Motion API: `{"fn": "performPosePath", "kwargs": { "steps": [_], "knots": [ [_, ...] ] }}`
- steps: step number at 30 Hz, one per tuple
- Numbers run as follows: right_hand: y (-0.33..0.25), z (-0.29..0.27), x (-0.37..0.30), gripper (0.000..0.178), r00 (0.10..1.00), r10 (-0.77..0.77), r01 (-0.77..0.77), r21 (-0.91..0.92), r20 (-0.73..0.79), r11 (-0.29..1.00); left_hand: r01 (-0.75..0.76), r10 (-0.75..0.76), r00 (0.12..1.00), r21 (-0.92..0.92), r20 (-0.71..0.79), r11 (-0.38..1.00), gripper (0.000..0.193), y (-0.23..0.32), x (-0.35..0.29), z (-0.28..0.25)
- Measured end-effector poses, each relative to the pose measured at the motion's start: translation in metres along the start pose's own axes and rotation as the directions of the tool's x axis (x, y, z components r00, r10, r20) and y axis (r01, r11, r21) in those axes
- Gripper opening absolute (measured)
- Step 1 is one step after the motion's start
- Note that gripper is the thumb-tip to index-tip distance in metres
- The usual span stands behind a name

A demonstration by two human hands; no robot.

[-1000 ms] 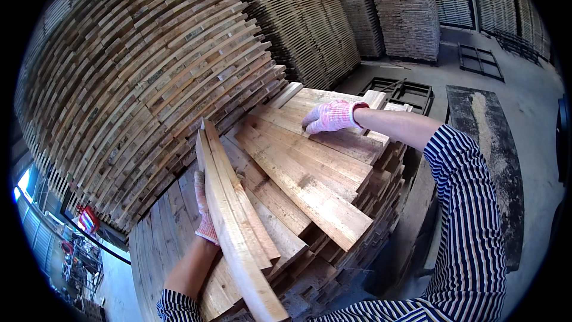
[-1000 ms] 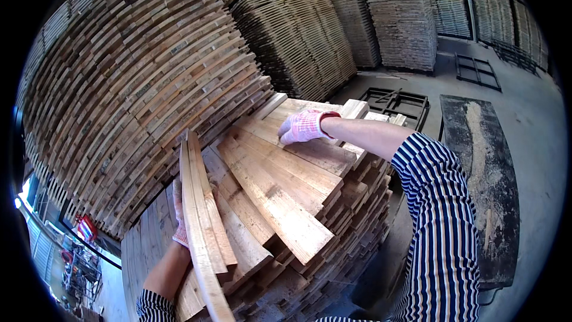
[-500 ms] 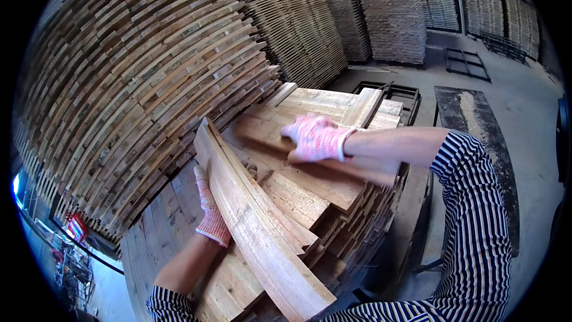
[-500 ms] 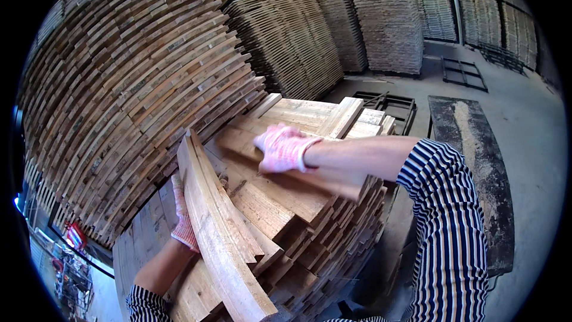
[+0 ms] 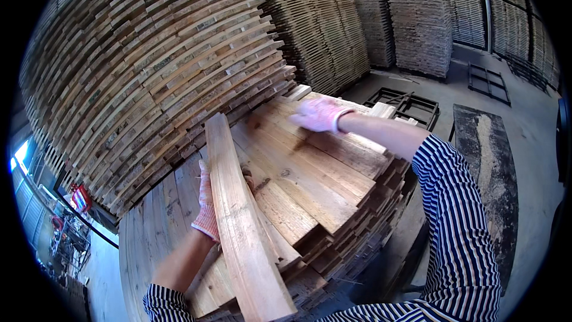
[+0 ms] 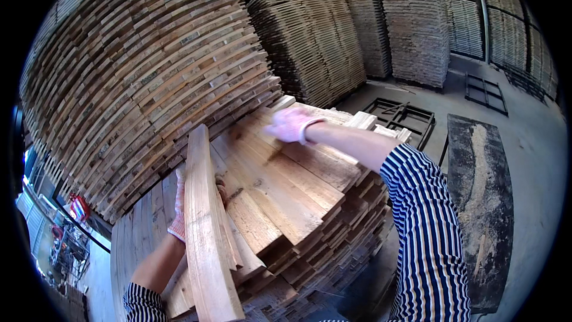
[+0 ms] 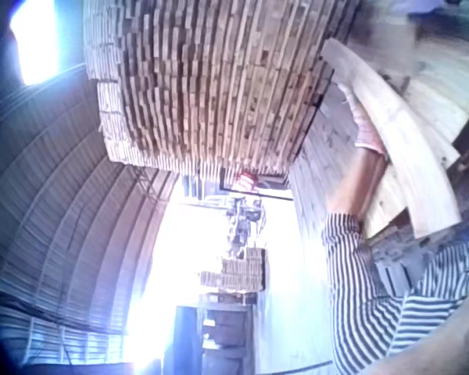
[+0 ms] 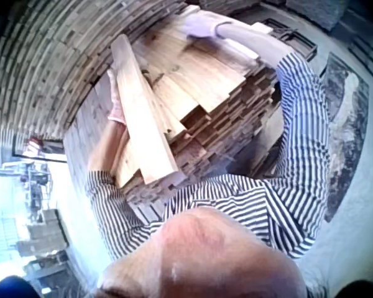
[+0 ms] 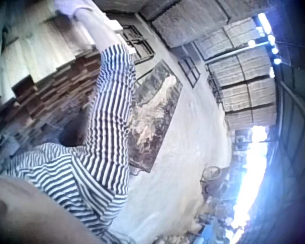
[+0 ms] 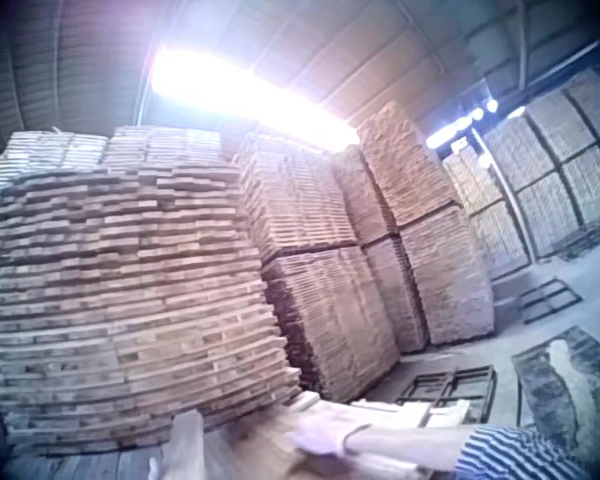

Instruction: The person repeatedly picks up small wooden planks from a metal rack and stacks them onto a large pile of lumber. They handle the planks by hand, wearing pink gloves, and arrange them in a neat stack within a warehouse environment.

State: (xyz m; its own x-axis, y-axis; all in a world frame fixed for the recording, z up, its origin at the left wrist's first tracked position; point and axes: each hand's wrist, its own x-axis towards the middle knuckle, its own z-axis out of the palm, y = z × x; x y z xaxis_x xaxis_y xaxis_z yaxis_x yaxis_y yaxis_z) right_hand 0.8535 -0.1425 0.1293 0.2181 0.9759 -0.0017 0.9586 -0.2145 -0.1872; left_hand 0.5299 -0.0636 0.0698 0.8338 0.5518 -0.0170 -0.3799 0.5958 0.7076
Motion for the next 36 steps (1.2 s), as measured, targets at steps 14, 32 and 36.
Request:
{"fn": "performPosePath", "kwargs": {
  "steps": [14,32,36],
  "knots": [
    [0.061,-0.034,-0.059,0.087,0.984,-0.124,0.155,0.277,-0.124,0.948,-0.012,0.032,0.976,0.094,-0.216,0.995,0.063,-0.066,0.065,0.071],
    [-0.051,0.0,-0.068,0.093,0.963,-0.269,0.252,0.324,0.009,0.912,-0.032,0.033,0.989,0.011,-0.142,0.999,0.063,-0.07,0.075,0.06],
    [-0.013,0.004,-0.078,0.092,0.956,-0.224,0.287,0.427,-0.192,0.858,-0.101,0.104,0.98,0.024,-0.171,0.995,0.065,-0.09,0.082,0.077]
  ]
}}
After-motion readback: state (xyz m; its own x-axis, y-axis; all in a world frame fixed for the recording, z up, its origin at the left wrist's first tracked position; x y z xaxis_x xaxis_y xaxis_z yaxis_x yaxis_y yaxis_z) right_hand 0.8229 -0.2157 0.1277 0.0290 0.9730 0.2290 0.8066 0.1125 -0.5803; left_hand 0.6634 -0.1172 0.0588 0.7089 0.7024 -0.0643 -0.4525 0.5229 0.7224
